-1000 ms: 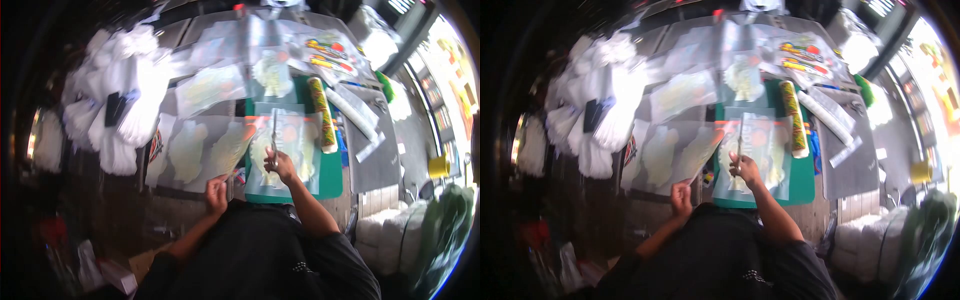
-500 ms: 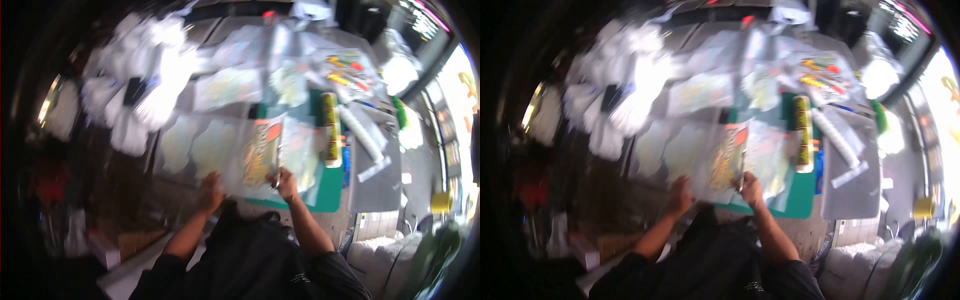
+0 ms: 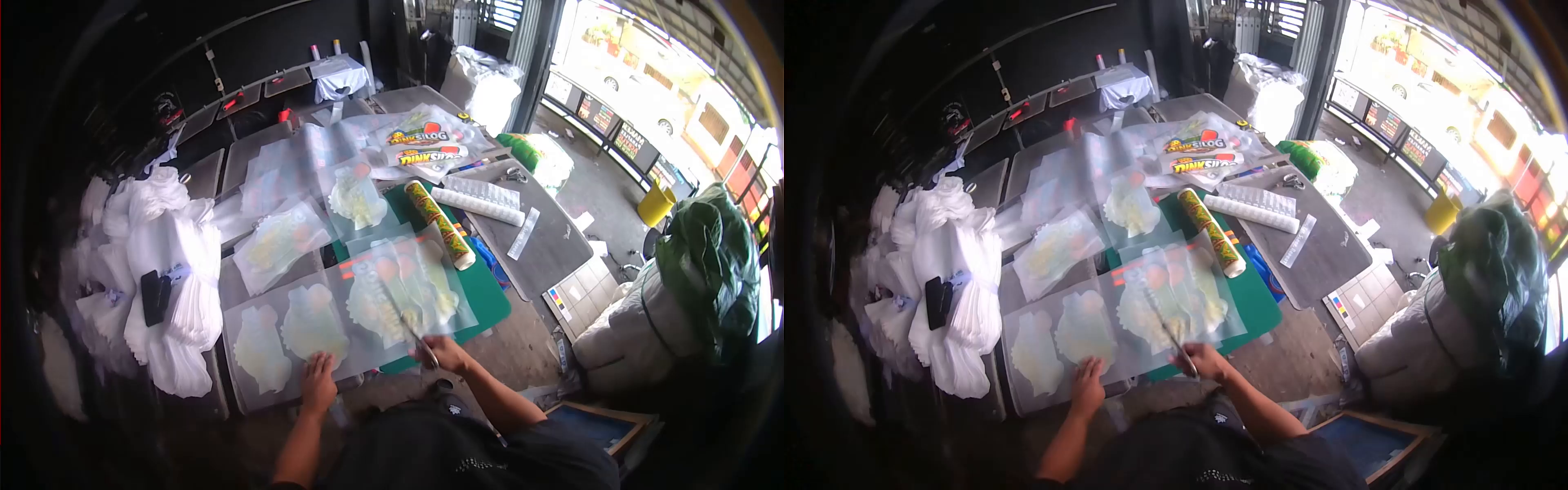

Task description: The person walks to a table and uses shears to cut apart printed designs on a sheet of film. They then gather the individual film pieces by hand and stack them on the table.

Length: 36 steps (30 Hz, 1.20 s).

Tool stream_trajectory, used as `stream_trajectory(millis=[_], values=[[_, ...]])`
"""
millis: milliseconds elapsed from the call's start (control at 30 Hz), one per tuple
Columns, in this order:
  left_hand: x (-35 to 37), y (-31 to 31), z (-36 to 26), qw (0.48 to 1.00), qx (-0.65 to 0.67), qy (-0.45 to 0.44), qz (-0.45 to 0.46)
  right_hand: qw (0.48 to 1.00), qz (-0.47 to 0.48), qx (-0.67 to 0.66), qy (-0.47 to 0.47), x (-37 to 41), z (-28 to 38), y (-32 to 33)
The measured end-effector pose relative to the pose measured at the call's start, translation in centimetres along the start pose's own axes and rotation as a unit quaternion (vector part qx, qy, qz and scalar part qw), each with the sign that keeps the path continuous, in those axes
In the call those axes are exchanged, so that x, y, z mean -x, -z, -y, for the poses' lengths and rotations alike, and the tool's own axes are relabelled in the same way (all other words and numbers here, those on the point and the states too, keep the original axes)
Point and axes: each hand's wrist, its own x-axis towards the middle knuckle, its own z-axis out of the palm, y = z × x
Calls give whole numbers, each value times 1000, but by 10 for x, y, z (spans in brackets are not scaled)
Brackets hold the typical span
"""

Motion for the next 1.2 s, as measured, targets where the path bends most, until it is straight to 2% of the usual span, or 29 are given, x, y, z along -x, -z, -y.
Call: stream_trajectory(millis=[67,100,167,300,367,400,533,733,867,967,1033,1100,1200], values=[[0,7,8,1000,8,-7,4,992,113,60,22,21,-2,-24],[-2,12,10,1000,4,-2,17,991,114,64,22,27,-10,-36],[-7,16,15,1000,0,1,30,968,219,119,6,41,-12,-61],[-8,15,32,997,51,21,50,965,252,30,-61,58,-51,-101],[-6,18,34,996,63,21,61,973,199,-69,-95,68,-71,-112],[-6,19,34,994,68,38,78,964,211,-94,-134,70,-81,-113],[-7,13,25,988,77,88,101,960,188,-122,-166,81,-94,-123],[-3,5,24,986,107,95,90,952,178,-148,-198,76,-92,-146],[5,14,20,984,123,86,97,968,158,-132,-146,64,-79,-168],[6,12,20,987,108,75,88,965,137,-150,-164,44,-89,-176],[7,6,20,993,84,62,52,960,70,-195,-186,44,-68,-186],[7,8,17,995,95,42,14,968,66,-187,-153,45,-46,-188],[8,25,9,994,101,36,2,961,77,-188,-185,44,-43,-188]])
